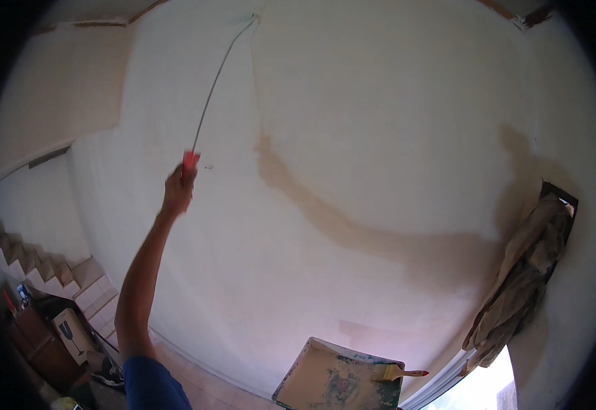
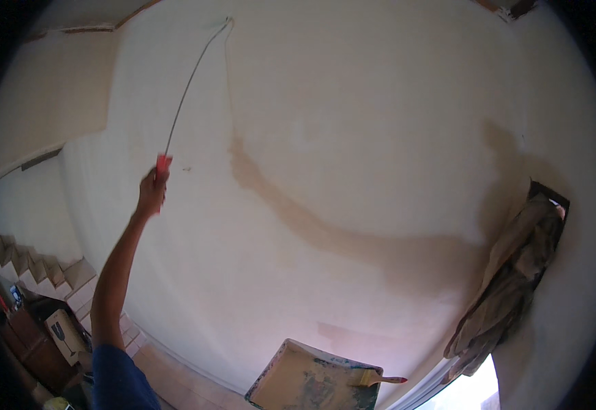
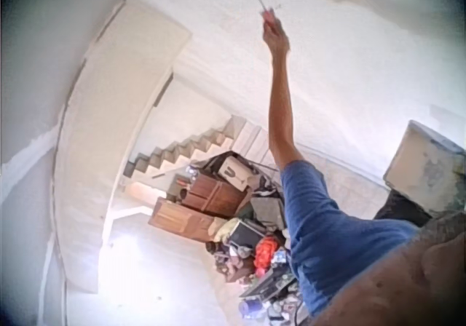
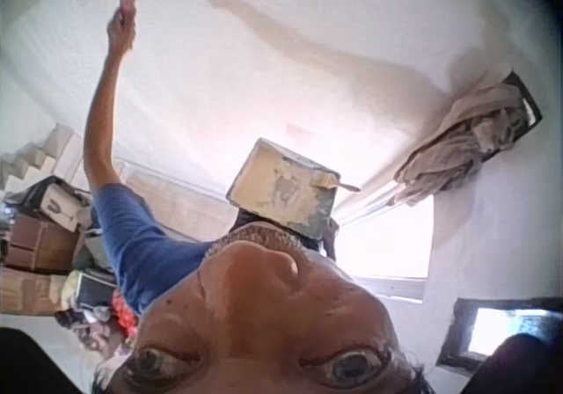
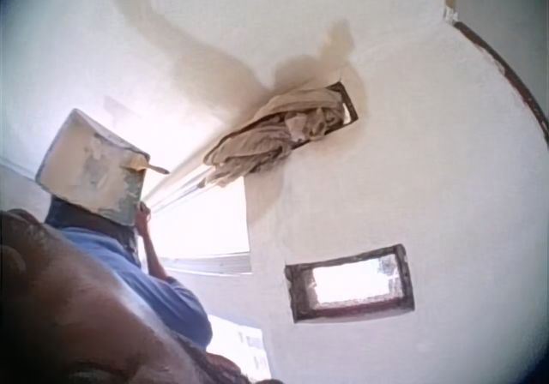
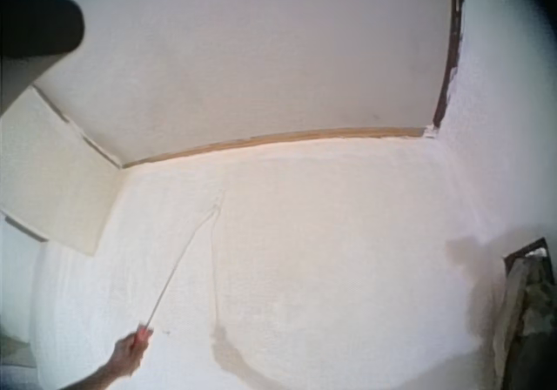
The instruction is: The person paints a ceiling using a roller, frequently dipping the roller into a paint tray and applying it to the surface around a window.
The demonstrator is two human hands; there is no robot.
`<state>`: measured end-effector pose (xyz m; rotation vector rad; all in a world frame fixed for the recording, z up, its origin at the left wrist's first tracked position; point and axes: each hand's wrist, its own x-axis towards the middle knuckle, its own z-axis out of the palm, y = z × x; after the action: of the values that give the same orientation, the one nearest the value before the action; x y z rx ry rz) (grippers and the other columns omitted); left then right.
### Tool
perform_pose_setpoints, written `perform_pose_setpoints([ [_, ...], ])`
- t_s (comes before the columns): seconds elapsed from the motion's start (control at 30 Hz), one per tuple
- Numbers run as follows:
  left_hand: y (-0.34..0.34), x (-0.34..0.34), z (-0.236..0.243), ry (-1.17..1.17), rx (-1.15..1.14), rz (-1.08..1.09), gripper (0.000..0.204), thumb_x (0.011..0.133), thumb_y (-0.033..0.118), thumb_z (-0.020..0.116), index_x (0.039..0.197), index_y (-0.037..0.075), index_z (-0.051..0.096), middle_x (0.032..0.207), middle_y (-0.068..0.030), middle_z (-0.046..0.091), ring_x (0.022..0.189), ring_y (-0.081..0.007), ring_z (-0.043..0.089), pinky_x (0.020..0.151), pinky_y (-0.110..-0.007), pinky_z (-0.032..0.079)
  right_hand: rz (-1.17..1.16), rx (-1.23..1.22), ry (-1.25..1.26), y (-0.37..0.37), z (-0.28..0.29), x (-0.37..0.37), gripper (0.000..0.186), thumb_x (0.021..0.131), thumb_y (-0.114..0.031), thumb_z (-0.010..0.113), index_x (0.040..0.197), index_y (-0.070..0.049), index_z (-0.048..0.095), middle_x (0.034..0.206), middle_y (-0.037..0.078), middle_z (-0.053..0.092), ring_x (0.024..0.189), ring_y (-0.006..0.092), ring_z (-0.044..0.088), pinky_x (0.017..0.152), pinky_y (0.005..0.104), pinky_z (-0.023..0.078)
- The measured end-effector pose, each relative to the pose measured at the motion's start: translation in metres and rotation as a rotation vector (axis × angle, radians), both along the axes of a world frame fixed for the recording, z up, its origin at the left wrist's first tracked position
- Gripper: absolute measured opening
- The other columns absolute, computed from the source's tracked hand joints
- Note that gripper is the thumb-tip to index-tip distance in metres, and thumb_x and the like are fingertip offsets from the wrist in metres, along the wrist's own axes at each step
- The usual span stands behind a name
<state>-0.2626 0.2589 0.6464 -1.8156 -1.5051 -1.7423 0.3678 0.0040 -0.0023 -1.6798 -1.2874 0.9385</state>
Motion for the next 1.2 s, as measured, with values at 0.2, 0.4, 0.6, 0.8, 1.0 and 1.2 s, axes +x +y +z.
perform_pose_setpoints([
  [0.2, 0.033, 0.096, -0.031, -0.240, -0.049, -0.337, 0.032, 0.092, 0.034, 0.052, 0.106, 0.005, 0.055, 0.055, 0.0024, 0.046, 0.039, -0.0053, 0.042, 0.034, -0.023, 0.035, -0.153, 0.181, -0.699, 0.010, -0.194, 0.141, 0.032, 0.092, -0.029, 0.051, 0.081, 0.001, 0.052, 0.063, 0.007, 0.043, 0.061, 0.0139, 0.035, 0.052, 0.0347, 0.035],
  [0.4, -0.031, 0.016, 0.109, 0.034, -0.114, 0.023, 0.035, 0.091, 0.038, 0.052, 0.100, 0.005, 0.057, 0.055, 0.0012, 0.047, 0.040, -0.0063, 0.045, 0.035, -0.024, 0.037, -0.050, -0.009, -0.032, 0.002, -0.036, 0.032, 0.032, 0.092, -0.028, 0.053, 0.075, -0.001, 0.048, 0.062, 0.004, 0.040, 0.061, 0.0130, 0.033, 0.052, 0.0329, 0.033],
  [0.6, -0.011, 0.026, 0.099, 0.019, -0.090, -0.053, 0.037, 0.091, 0.038, 0.051, 0.103, 0.004, 0.056, 0.053, 0.0009, 0.046, 0.038, -0.0071, 0.044, 0.033, -0.024, 0.036, -0.173, 0.024, 0.084, -0.012, 0.057, 0.035, 0.032, 0.091, -0.026, 0.055, 0.070, -0.003, 0.046, 0.062, 0.001, 0.037, 0.062, 0.0118, 0.031, 0.052, 0.0312, 0.031],
  [0.8, -0.032, 0.026, -0.027, -0.086, -0.151, -0.160, 0.038, 0.092, 0.036, 0.052, 0.114, 0.005, 0.054, 0.053, 0.0045, 0.042, 0.037, -0.0032, 0.039, 0.033, -0.021, 0.032, -0.156, 0.063, 0.035, -0.009, 0.057, 0.037, 0.032, 0.090, -0.027, 0.056, 0.070, -0.003, 0.047, 0.062, 0.001, 0.038, 0.061, 0.0120, 0.032, 0.052, 0.0312, 0.031],
  [1.0, -0.040, 0.015, 0.031, -0.022, -0.201, -0.128, 0.041, 0.091, 0.034, 0.052, 0.123, 0.008, 0.052, 0.051, 0.0054, 0.041, 0.037, -0.0034, 0.037, 0.034, -0.022, 0.032, -0.138, 0.047, -0.012, -0.006, 0.048, 0.042, 0.035, 0.089, -0.031, 0.057, 0.072, -0.002, 0.048, 0.063, 0.003, 0.040, 0.063, 0.0137, 0.034, 0.054, 0.0327, 0.033],
  [1.2, -0.037, 0.026, 0.162, 0.154, -0.118, 0.019, 0.041, 0.090, 0.040, 0.053, 0.108, 0.003, 0.056, 0.054, 0.0017, 0.046, 0.039, -0.0064, 0.042, 0.036, -0.024, 0.036, -0.197, 0.115, -0.039, 0.003, 0.012, 0.047, 0.035, 0.090, -0.031, 0.056, 0.073, -0.001, 0.047, 0.064, 0.005, 0.040, 0.064, 0.0145, 0.034, 0.055, 0.0334, 0.034],
])
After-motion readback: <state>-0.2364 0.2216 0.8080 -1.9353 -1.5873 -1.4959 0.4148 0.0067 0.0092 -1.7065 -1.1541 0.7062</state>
